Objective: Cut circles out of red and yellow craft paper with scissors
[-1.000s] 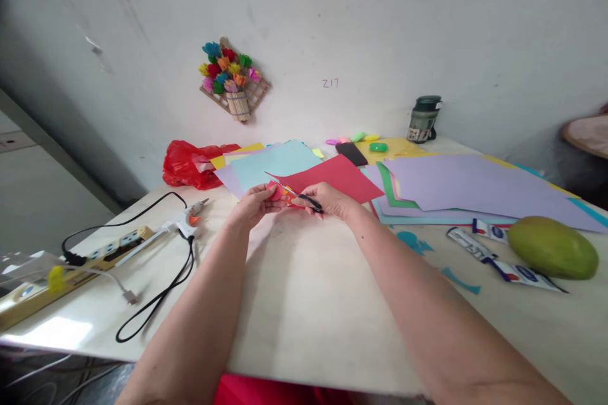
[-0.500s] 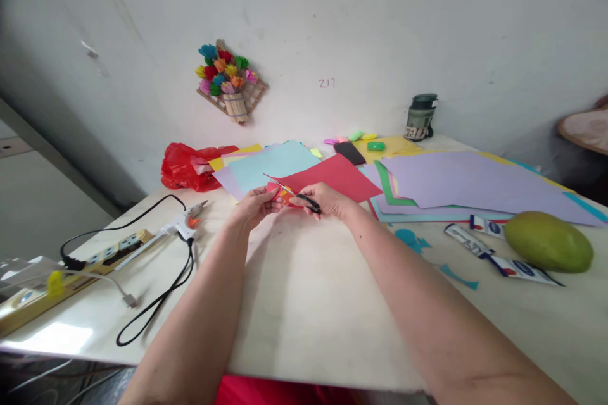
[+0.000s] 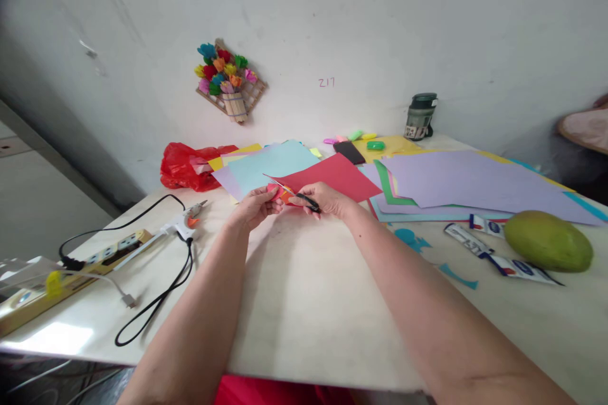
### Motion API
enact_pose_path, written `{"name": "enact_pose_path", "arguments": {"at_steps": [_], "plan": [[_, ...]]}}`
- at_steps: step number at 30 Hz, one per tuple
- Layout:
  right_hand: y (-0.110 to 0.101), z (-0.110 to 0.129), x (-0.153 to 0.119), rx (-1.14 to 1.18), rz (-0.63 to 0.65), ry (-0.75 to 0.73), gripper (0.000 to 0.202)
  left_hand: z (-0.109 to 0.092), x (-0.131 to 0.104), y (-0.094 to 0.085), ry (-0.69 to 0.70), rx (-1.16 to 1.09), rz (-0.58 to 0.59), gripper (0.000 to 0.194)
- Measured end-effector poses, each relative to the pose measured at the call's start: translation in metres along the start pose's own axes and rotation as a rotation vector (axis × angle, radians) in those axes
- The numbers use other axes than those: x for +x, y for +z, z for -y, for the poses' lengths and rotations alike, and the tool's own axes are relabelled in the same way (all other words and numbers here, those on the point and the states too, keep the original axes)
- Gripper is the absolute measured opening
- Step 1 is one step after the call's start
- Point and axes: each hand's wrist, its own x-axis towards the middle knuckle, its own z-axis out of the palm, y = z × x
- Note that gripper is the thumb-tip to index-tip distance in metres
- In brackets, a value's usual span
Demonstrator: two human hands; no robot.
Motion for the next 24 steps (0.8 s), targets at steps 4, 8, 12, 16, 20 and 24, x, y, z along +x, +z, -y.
{"name": "enact_pose_path", "arguments": {"at_steps": [4, 8, 12, 16, 20, 24], "plan": [[0.0001, -0.0006, 0.0003, -0.015, -0.004, -0.002, 0.035, 0.0001, -0.0002, -0.0015, 0.01, 0.01, 0.013, 0.018], [-0.0001, 0.0007, -0.0004, -0.059, 0.0, -0.005, 0.031, -0.0012, -0.002, 0.0, 0.012, 0.012, 0.024, 0.016], [-0.0006, 0.0017, -0.0012, -0.087, 0.003, -0.001, 0.028, -0.0029, -0.0034, 0.0015, 0.004, 0.025, 0.035, 0.016], [-0.0008, 0.0017, -0.0013, -0.089, 0.0, 0.007, 0.029, -0.0028, -0.0031, 0.0011, 0.004, 0.028, 0.043, 0.017], [-0.001, 0.0005, -0.0005, -0.076, -0.007, 0.001, 0.033, -0.0015, -0.0022, -0.0004, 0.011, 0.037, 0.051, 0.021], [-0.0014, -0.0006, 0.0001, -0.067, -0.005, 0.001, 0.036, -0.0014, -0.0021, -0.0017, 0.016, 0.045, 0.064, 0.024]]}}
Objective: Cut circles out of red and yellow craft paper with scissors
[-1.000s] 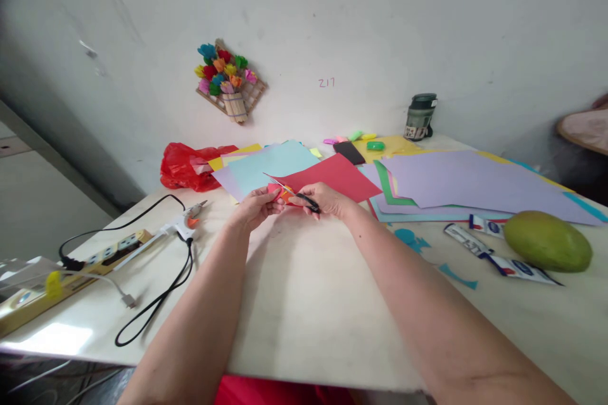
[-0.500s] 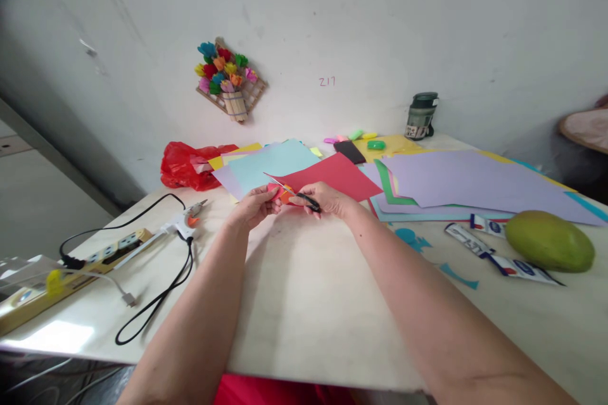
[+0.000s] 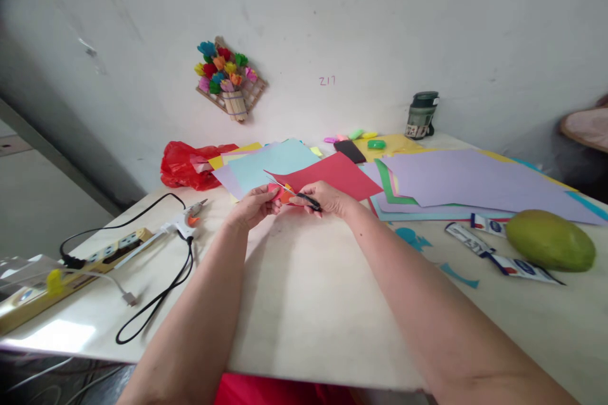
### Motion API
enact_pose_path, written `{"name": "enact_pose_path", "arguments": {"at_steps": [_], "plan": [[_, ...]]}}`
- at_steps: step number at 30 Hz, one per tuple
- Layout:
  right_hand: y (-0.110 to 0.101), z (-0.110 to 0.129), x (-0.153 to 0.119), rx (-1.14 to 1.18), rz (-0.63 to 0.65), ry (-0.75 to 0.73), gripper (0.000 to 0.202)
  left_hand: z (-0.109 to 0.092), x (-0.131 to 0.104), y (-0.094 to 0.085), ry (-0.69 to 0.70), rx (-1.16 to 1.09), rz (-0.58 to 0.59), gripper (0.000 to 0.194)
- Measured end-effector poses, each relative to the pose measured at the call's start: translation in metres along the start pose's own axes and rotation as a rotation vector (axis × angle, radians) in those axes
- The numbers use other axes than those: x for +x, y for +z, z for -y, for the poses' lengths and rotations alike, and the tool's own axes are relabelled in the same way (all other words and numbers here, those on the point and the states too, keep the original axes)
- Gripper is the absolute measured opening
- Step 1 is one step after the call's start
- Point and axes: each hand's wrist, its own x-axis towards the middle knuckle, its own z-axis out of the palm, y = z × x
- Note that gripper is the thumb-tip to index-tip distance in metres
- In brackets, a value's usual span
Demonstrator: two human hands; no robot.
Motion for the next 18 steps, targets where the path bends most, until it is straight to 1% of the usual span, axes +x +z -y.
{"name": "enact_pose_path", "arguments": {"at_steps": [5, 18], "plan": [[-0.0002, -0.001, -0.0004, 0.007, 0.004, -0.006, 0.036, -0.0002, 0.0001, -0.0014, -0.002, 0.01, 0.004, 0.025], [-0.0026, -0.005, 0.0018, -0.003, 0.025, -0.024, 0.036, -0.0004, 0.0004, -0.006, -0.005, -0.005, -0.026, 0.018]]}}
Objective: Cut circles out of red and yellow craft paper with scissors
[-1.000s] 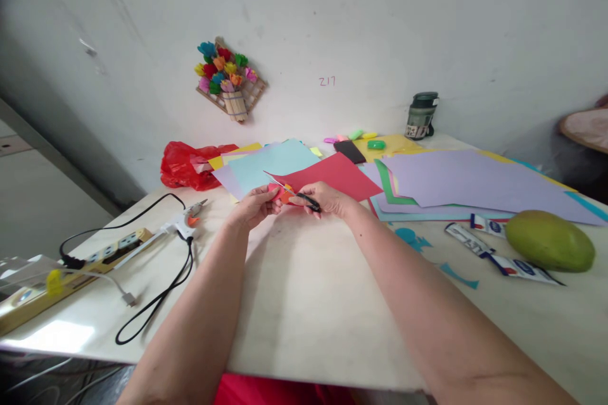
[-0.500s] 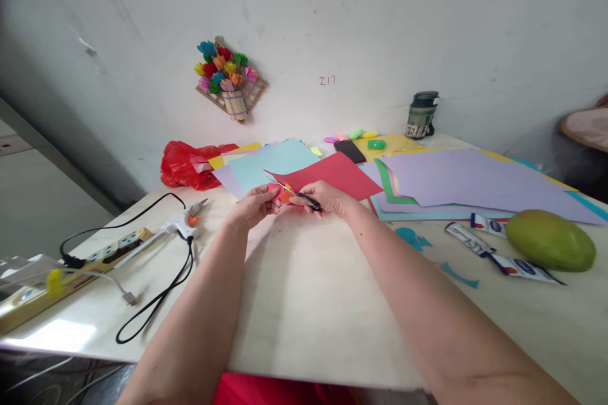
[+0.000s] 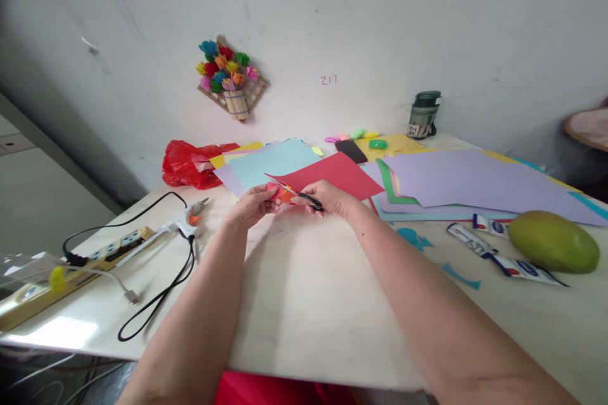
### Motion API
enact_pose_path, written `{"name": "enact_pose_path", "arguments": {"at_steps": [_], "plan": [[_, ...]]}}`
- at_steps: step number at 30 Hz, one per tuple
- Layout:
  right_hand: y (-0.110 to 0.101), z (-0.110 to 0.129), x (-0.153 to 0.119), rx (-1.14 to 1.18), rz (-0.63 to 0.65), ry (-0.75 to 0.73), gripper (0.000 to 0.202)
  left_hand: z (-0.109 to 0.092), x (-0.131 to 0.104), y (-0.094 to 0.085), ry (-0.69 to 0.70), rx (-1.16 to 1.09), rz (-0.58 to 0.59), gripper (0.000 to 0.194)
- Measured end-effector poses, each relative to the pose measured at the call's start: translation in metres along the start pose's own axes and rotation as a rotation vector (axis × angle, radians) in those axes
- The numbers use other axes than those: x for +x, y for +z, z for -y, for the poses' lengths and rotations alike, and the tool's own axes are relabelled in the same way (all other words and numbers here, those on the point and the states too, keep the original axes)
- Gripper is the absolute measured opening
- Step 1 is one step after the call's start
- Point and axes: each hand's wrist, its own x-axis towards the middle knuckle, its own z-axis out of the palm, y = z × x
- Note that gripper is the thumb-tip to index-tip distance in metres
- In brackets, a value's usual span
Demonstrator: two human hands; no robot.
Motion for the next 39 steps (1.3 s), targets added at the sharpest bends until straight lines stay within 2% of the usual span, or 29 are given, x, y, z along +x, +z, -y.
{"name": "enact_pose_path", "arguments": {"at_steps": [18, 25, 33, 39], "plan": [[-0.005, -0.004, 0.0, 0.035, 0.054, -0.042, 0.038, 0.002, 0.0, 0.001, 0.023, -0.007, 0.014, 0.025], [-0.01, -0.004, -0.002, 0.111, 0.128, -0.028, 0.046, -0.001, -0.001, -0.002, 0.087, -0.022, -0.143, 0.023], [-0.029, 0.002, -0.013, 0.282, 0.248, -0.043, 0.053, -0.001, 0.003, -0.002, 0.138, -0.053, -0.343, 0.031], [-0.035, -0.001, -0.012, 0.364, 0.163, -0.041, 0.054, 0.002, 0.004, -0.005, 0.108, 0.077, -0.382, 0.034]]}}
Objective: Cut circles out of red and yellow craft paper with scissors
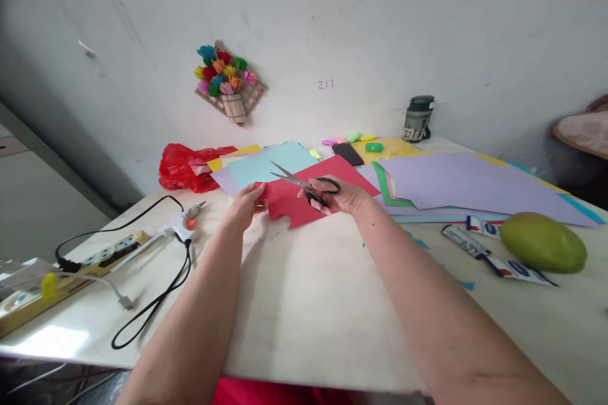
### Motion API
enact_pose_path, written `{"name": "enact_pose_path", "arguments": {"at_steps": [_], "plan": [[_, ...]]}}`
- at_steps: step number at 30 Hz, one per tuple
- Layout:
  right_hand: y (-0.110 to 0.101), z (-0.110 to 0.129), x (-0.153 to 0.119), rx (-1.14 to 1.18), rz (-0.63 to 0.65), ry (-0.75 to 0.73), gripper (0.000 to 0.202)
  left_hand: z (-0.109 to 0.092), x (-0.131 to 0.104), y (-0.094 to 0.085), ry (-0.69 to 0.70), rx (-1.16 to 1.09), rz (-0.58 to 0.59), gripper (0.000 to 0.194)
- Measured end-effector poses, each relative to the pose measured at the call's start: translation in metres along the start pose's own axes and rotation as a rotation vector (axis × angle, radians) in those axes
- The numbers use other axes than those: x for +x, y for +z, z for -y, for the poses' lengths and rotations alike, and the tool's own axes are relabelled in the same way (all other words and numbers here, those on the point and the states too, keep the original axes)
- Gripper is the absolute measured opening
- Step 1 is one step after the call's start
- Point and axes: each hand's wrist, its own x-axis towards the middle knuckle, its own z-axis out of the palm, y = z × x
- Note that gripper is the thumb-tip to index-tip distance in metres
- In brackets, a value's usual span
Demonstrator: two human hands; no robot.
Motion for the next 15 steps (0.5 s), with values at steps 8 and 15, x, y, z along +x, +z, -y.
{"name": "enact_pose_path", "arguments": {"at_steps": [8, 15], "plan": [[0.019, -0.005, 0.015, -0.118, -0.278, -0.049, 0.037, -0.002, -0.001, 0.005, 0.057, -0.061, 0.085, 0.037], [0.033, -0.011, 0.028, -0.066, -0.505, -0.089, 0.044, -0.001, -0.008, 0.015, 0.027, -0.101, 0.351, 0.036]]}}
